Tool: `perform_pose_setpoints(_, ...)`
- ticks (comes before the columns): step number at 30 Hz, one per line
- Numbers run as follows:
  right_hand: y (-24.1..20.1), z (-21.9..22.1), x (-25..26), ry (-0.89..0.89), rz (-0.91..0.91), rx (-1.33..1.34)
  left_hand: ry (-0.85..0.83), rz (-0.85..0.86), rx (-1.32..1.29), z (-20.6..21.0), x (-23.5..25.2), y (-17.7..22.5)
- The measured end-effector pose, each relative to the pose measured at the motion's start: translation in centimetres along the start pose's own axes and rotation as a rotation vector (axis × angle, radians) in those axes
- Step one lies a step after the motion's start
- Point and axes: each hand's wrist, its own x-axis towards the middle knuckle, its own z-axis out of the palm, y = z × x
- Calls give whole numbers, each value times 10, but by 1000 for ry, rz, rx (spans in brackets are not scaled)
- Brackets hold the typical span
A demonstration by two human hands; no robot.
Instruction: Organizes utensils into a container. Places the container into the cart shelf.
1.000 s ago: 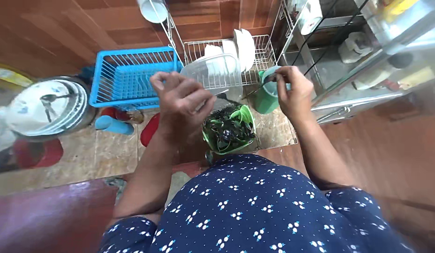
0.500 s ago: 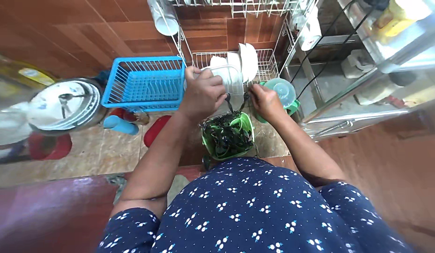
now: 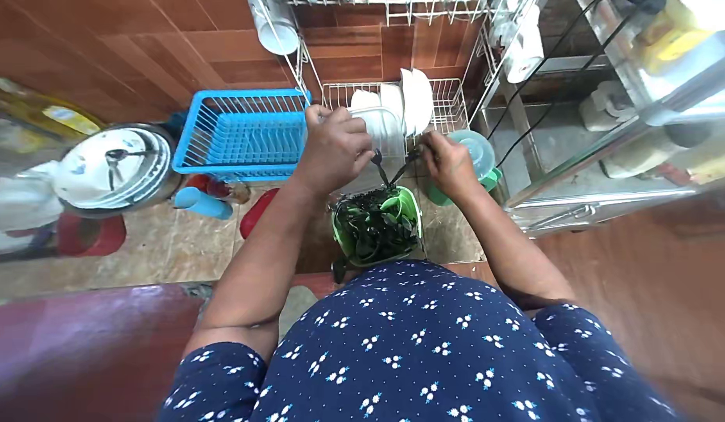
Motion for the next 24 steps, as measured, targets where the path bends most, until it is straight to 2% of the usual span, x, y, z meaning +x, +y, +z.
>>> perform_pose_setpoints(10, 4, -10, 10, -48, -29, -19, -84, 14, 34, -10, 8, -3)
perform_pose_setpoints(16, 3, 8, 6, -81, -25, -21, -129, 40, 76, -16, 12, -8)
perform_pose_setpoints(21, 6, 40, -12, -334, 90, 36, -184, 21, 71, -15, 12, -12)
perform_pose_setpoints(24, 1, 54, -22, -532, 158, 66, -262, 5, 25, 7, 8, -10)
